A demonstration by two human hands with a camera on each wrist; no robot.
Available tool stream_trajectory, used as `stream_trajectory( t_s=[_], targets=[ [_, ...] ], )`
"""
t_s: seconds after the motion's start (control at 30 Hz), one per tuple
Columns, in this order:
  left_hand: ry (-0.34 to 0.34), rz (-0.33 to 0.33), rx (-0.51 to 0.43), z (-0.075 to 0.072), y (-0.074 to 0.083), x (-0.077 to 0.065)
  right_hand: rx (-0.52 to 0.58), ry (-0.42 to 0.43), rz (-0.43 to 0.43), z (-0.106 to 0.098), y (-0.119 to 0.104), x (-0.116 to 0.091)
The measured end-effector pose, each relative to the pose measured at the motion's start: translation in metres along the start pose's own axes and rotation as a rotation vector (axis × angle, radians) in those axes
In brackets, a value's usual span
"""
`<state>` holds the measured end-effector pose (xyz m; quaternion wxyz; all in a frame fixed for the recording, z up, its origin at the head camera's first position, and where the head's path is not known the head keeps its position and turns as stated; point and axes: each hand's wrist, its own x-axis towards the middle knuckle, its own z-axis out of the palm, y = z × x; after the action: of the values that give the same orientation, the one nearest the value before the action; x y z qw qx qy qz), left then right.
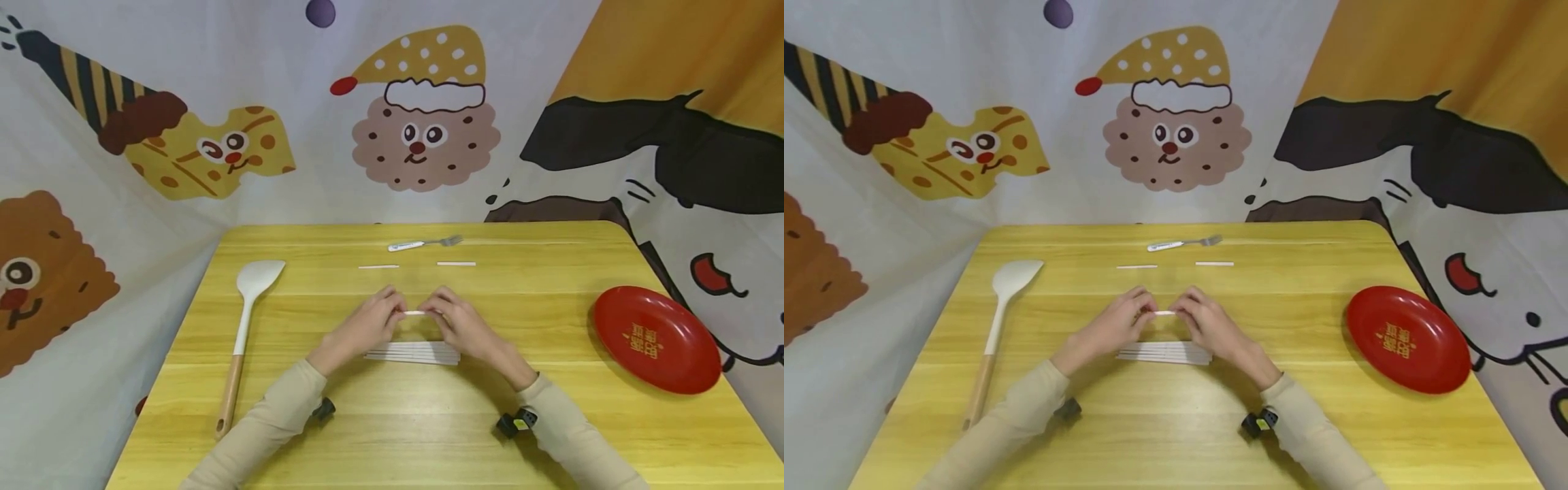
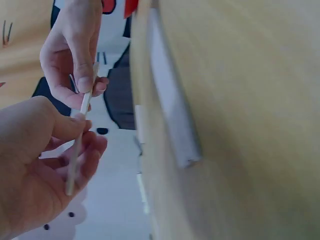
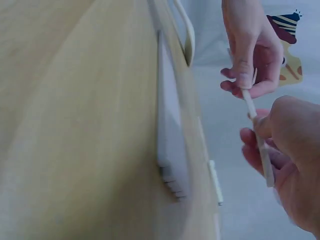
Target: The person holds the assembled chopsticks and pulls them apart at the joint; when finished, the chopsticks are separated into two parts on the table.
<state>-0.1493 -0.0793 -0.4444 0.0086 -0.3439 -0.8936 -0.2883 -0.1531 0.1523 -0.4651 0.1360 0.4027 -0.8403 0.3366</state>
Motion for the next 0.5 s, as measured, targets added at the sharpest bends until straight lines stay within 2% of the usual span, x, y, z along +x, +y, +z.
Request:
stream_trajectory(
  t_s=[0.1,0.2,0.5],
  targets=[
    [0.017,0.004,-0.033,-0.008,0.005,0.001,0.022,0.041,-0.037,-0.005,-0.003,0.007],
    [0.031,0.013,-0.033,-0.014,0.011,0.001,0.048,0.047,-0.061,-0.011,-0.007,0.014],
    [0.112,0.058,0.041,-0.021,0.021,0.001,0.047,0.023,-0.095,-0.02,-0.016,0.025]
  ],
)
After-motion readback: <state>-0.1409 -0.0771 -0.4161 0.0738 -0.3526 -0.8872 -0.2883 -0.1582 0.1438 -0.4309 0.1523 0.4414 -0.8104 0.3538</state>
